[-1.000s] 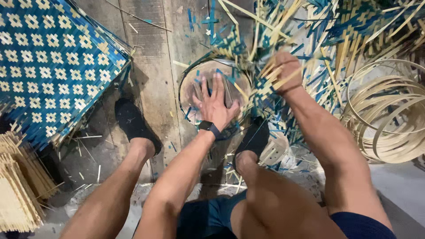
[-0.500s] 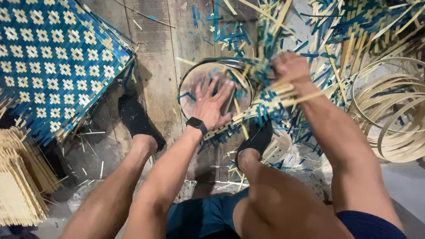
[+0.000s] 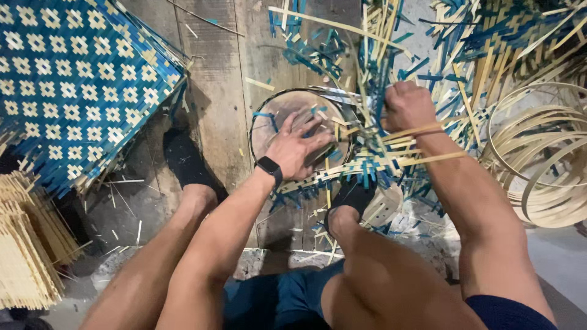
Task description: The person sits on the floor and repeatedly places a circular bamboo frame over a patterned woven mat, then uses scissors to trim the excess woven strips around the frame's edge. The trimmed pieces are discarded, and the process is repeated with multiple mats.
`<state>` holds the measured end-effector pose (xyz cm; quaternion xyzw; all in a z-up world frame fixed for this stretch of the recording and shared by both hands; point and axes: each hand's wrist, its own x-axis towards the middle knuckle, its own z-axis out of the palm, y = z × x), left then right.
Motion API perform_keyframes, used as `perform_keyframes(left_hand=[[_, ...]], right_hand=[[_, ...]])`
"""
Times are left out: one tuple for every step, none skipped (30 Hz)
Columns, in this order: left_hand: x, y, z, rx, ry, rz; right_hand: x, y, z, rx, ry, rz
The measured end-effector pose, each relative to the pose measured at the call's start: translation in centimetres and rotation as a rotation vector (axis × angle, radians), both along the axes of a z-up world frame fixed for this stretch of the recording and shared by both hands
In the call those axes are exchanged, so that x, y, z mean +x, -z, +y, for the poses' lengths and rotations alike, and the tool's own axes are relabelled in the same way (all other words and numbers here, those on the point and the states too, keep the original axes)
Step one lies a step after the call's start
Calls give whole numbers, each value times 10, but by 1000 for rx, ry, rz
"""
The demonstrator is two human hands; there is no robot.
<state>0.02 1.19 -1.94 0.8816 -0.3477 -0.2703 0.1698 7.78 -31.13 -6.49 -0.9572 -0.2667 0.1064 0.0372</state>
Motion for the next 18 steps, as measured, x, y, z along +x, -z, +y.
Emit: perform_keyframes(left_hand=[[0, 3, -2, -38, -23, -24], [-1, 4, -4, -77, -47, -48], [0, 5, -5, -111, -70, -77], [0, 4, -6, -122, -58, -79], [2, 3, -6, -132, -43, -85], [3, 2, -5, -143, -28, -90], [4, 1, -5, -131, -31, -69], [5, 1, -5, -120, -34, -48], [5, 1, -4, -107, -36, -25], [5, 2, -3, -66, -8, 6], [6, 3, -3, -26, 17, 37], [5, 4, -4, 13, 42, 68], [4, 5, -4, -46, 26, 17], [1, 5, -3, -105, 10, -35], [-3, 4, -3, -164, -9, -90], [-10, 3, -1, -202, -96, -150], [-22, 0, 0, -240, -186, -207], [-35, -3, 2, -277, -276, -264]], right_hand=[[-3, -1, -5, 27, 3, -30], [-6, -2, -7, 53, 6, -61], [-5, -2, -3, 83, 10, -96], [-4, -3, 3, 101, 2, -139], [1, -2, 12, 118, -4, -187], [5, -1, 21, 135, -10, -235], [8, 0, 27, 150, -20, -224], [10, 1, 32, 164, -31, -213], [11, 3, 34, 179, -41, -200], [12, 5, 33, 157, -45, -153], [13, 7, 26, 133, -52, -106], [14, 9, 16, 110, -58, -59], [14, 14, 3, 132, -44, -49], [14, 20, -10, 153, -29, -39], [18, 27, -26, 175, -18, -33], [25, 34, -44, 124, 113, 30], [29, 43, -57, 72, 241, 98], [33, 53, -71, 25, 346, 145]])
